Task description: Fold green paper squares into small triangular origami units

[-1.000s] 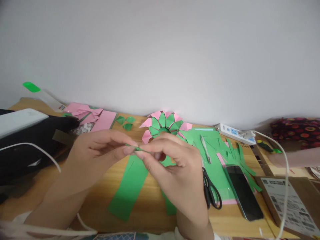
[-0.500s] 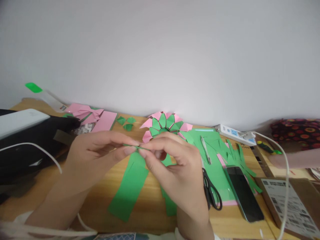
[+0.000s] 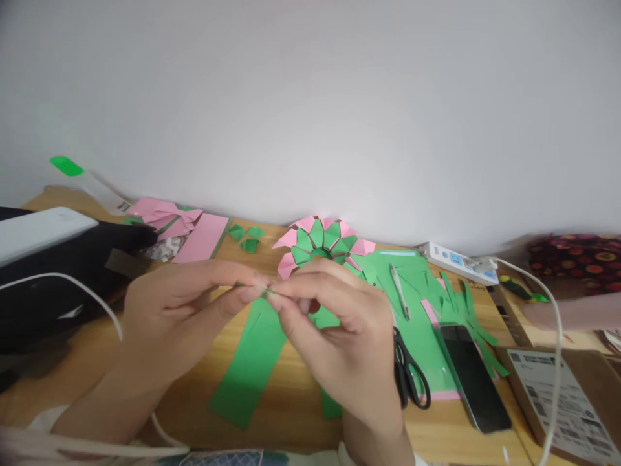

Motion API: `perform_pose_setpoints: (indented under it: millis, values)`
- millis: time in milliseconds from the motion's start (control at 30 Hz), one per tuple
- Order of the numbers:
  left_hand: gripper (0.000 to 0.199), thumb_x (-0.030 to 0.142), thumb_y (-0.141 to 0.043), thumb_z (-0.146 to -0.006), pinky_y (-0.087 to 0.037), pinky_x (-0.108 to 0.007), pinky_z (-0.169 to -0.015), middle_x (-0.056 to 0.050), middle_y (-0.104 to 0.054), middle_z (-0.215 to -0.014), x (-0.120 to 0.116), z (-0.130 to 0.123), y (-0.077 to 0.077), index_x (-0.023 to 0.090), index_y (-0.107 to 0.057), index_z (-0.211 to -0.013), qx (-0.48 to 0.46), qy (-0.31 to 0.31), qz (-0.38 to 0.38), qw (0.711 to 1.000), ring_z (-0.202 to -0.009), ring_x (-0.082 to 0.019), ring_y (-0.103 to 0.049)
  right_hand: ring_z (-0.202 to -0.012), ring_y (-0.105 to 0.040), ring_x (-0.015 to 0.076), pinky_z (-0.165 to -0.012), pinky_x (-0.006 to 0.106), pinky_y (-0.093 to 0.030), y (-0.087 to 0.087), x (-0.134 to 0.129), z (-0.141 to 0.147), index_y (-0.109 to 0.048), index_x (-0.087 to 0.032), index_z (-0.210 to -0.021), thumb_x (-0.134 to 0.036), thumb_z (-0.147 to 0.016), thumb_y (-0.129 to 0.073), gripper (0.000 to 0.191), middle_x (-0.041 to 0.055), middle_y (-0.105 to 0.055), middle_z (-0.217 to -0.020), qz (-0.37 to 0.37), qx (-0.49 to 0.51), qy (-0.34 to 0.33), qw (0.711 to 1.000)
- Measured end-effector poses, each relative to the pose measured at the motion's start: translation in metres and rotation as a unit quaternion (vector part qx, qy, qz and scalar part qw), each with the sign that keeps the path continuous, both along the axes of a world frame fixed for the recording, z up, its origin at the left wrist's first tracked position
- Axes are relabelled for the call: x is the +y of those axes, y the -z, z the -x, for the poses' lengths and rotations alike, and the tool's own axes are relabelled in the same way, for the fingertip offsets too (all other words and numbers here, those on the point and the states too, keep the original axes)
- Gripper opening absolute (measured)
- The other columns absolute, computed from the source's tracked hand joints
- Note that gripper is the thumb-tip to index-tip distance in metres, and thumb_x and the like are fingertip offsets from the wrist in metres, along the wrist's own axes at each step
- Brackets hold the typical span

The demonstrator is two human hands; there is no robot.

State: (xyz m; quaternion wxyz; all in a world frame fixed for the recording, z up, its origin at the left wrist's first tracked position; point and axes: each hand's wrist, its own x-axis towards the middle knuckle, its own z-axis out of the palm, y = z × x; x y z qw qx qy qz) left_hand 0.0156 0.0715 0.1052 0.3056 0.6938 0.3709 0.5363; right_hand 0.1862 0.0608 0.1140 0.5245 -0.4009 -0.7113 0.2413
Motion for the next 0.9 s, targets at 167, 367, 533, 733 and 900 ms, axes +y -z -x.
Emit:
perform_pose_setpoints:
  millis: [167, 367, 533, 733, 900]
  values:
    - [0.012, 0.015, -0.07, -0.085, -0.054, -0.017, -0.058, 0.008, -0.078, -0.076, -0.003, 0.001, -0.002, 0.025, -0.075, -0.081, -0.008, -0.005, 0.005, 1.0, -0.062, -0.009, -0.069, -0.071, -0.064, 0.0151, -0.06, 0.03, -0.05, 0.0, -0.002, 0.0, -0.073, -0.026, -0.09, -0.005, -0.079, -0.07, 0.025, -0.0002, -0.069, -0.076, -0.008, 0.004, -0.005, 1.0]
    - [0.014, 0.014, -0.077, -0.078, -0.056, -0.017, -0.058, 0.008, -0.078, -0.072, -0.001, 0.001, -0.004, 0.027, -0.078, -0.077, -0.055, 0.002, 0.041, 0.998, -0.061, -0.01, -0.072, -0.071, -0.063, 0.0143, -0.06, 0.029, -0.051, -0.003, 0.003, -0.004, -0.073, -0.026, -0.086, -0.007, -0.08, -0.07, 0.02, -0.0013, -0.068, -0.071, 0.008, 0.008, -0.025, 1.0]
    - [0.012, 0.015, -0.077, -0.077, -0.055, -0.018, -0.057, 0.006, -0.077, -0.069, 0.003, 0.005, -0.001, 0.027, -0.079, -0.077, -0.069, 0.023, 0.07, 0.995, -0.059, -0.012, -0.07, -0.067, -0.063, 0.0136, -0.058, 0.028, -0.05, -0.002, 0.008, -0.005, -0.073, -0.026, -0.083, -0.009, -0.079, -0.072, 0.017, -0.0018, -0.069, -0.069, 0.022, 0.018, -0.048, 0.998]
    - [0.011, 0.016, -0.075, -0.078, -0.05, -0.016, -0.049, 0.006, -0.075, -0.062, 0.005, 0.006, -0.003, 0.025, -0.079, -0.074, -0.039, 0.047, 0.09, 0.994, -0.054, -0.01, -0.067, -0.063, -0.06, 0.0127, -0.058, 0.029, -0.048, 0.002, 0.005, -0.003, -0.072, -0.024, -0.082, -0.008, -0.079, -0.071, 0.017, -0.0016, -0.066, -0.068, 0.017, 0.019, -0.051, 0.998]
    - [0.013, 0.015, -0.073, -0.081, -0.05, -0.015, -0.053, 0.007, -0.076, -0.068, 0.005, 0.006, -0.007, 0.026, -0.078, -0.076, -0.058, 0.042, 0.082, 0.994, -0.058, -0.008, -0.067, -0.068, -0.061, 0.0133, -0.058, 0.028, -0.048, 0.002, 0.002, 0.001, -0.072, -0.026, -0.085, -0.01, -0.082, -0.07, 0.016, -0.0015, -0.066, -0.072, 0.022, 0.032, -0.017, 0.999]
